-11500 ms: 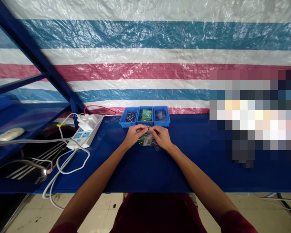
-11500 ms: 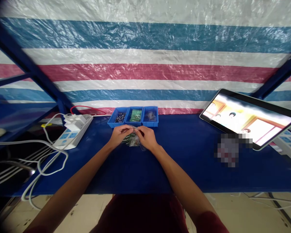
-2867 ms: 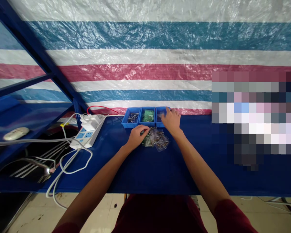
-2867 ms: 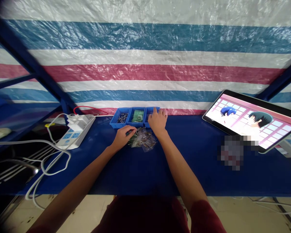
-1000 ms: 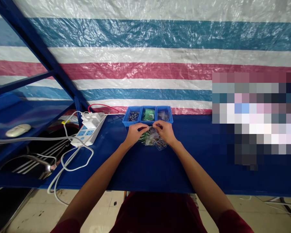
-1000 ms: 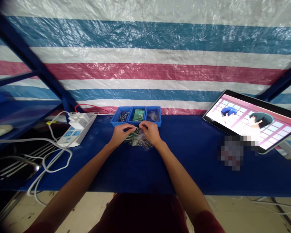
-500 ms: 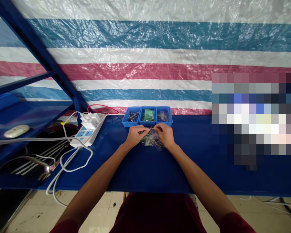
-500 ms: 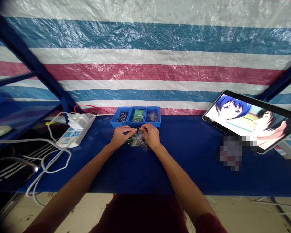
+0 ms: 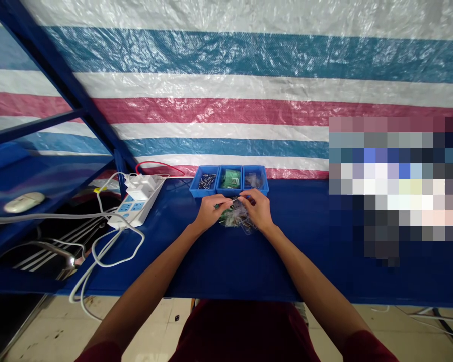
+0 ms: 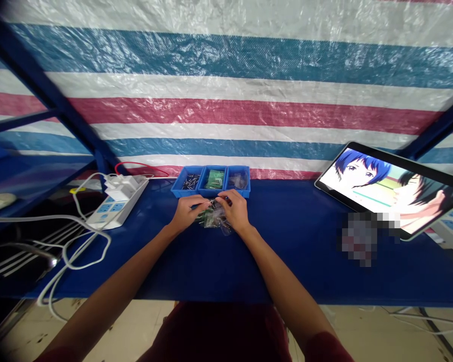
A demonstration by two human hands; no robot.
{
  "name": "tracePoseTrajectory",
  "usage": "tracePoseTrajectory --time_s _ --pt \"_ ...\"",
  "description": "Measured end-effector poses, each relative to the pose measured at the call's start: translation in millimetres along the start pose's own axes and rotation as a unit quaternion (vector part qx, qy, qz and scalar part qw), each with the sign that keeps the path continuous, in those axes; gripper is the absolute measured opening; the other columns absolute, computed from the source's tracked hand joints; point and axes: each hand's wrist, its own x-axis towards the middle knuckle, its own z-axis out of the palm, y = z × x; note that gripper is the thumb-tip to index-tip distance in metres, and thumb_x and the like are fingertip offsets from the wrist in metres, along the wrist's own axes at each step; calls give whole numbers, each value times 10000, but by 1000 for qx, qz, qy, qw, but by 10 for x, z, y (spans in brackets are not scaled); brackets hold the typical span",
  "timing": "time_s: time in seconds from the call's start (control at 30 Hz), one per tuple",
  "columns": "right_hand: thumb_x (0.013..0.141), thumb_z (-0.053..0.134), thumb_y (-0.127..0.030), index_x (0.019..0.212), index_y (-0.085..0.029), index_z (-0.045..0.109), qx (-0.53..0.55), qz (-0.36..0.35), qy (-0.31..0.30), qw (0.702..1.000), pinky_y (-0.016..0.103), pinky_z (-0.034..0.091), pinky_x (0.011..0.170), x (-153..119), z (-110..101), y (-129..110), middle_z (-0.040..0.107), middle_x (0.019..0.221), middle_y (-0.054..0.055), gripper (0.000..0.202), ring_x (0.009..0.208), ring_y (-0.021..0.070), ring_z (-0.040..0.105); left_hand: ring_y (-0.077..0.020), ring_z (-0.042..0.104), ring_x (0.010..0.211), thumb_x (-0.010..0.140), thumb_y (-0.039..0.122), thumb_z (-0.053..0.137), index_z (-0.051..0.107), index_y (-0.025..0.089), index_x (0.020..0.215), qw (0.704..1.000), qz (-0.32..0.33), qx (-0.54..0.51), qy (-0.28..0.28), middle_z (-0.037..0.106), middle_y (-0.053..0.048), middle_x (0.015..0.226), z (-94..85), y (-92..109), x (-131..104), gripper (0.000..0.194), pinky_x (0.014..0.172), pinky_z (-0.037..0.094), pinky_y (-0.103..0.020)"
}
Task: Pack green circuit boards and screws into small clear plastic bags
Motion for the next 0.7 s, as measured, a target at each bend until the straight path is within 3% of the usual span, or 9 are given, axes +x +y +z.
tracePoseTrajectory --time_s 0.27,0.53,0.7 --pt "861 575 -311 765 -196 647 37 -49 36 997 264 468 628 -5 19 34 627 764 27 166 664 141 569 -125 581 576 874 335 557 691 129 711 999 47 7 7 656 -51 656 48 -15 -30 295 579 455 -233" --pt "831 604 -338 730 -192 640 99 11 31 995 251 457 571 -11 35 43 600 717 10 181 583 120 541 -129 599 618 850 341 595 689 150 819 998 20 21 64 685 -49 734 71 15 -20 215 588 466 -227" --pt "830 591 -370 821 -198 667 126 14 18 992 265 487 568 -11 43 16 634 799 29 188 581 125 570 -132 611 621 873 336 561 672 151 742 997 20 25 63 683 -37 697 53 -28 -16 252 626 467 -236"
